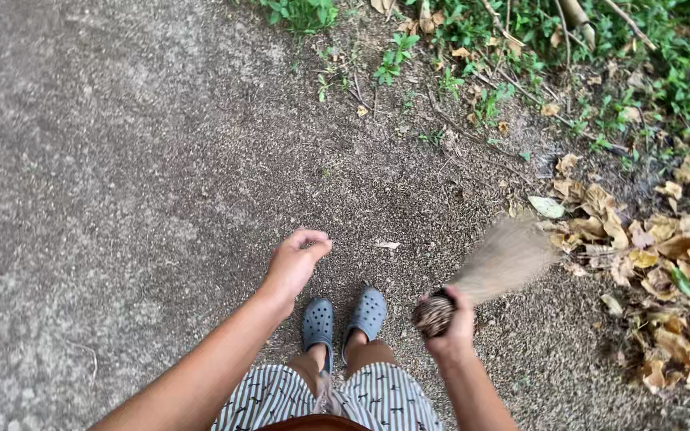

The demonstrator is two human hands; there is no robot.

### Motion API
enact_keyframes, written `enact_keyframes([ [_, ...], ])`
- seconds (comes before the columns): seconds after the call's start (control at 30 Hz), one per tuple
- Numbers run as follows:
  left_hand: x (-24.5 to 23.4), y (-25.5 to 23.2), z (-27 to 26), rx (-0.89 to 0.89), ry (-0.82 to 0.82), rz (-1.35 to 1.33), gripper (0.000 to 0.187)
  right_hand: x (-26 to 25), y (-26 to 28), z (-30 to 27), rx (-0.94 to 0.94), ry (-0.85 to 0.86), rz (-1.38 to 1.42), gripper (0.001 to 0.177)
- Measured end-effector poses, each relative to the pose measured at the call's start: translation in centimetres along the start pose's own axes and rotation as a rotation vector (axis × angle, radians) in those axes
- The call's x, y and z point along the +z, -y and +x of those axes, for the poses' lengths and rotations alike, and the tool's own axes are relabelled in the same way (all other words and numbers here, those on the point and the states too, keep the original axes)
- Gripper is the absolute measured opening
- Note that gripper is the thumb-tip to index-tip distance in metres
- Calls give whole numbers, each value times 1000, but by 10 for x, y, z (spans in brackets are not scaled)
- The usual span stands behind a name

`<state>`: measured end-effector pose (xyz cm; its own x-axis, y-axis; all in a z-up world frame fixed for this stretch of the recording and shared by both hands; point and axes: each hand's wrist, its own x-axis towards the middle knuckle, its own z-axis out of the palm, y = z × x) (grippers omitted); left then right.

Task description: The person sweeps the ground and dry leaves using a handheld stick broom.

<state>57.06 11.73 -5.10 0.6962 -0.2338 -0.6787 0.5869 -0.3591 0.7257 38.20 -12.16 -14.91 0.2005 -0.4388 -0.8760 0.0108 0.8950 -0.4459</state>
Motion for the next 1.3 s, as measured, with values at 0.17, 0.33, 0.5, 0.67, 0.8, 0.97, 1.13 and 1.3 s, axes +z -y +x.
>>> enact_keyframes([
  [0.17, 30, 5, -4, 196, -86, 6, 21, 32, -36, -20, 400, 159, -263, 46],
  [0.33, 24, 24, -9, 185, -157, -41, 22, 21, 1, 21, 504, -28, -334, 49],
  [0.5, 14, 30, -17, 129, -155, -204, 18, 17, 24, 34, 151, -18, -382, 38],
  [0.67, 32, 31, -16, 58, -179, -216, 18, 8, 9, -6, 170, 212, -382, 48],
  [0.8, 54, 27, -15, 172, -159, -153, 21, 3, 28, -34, 377, 161, -477, 47],
  [0.97, 54, 14, -24, 157, -147, -117, 22, -4, 56, 6, 383, -169, -177, 38],
  [1.13, 34, 8, -36, 64, -135, -135, 21, 5, 72, 65, 83, -149, -54, 28],
  [1.3, 38, 9, -37, -16, -201, -166, 20, 61, -19, 46, 164, 199, -183, 26],
])
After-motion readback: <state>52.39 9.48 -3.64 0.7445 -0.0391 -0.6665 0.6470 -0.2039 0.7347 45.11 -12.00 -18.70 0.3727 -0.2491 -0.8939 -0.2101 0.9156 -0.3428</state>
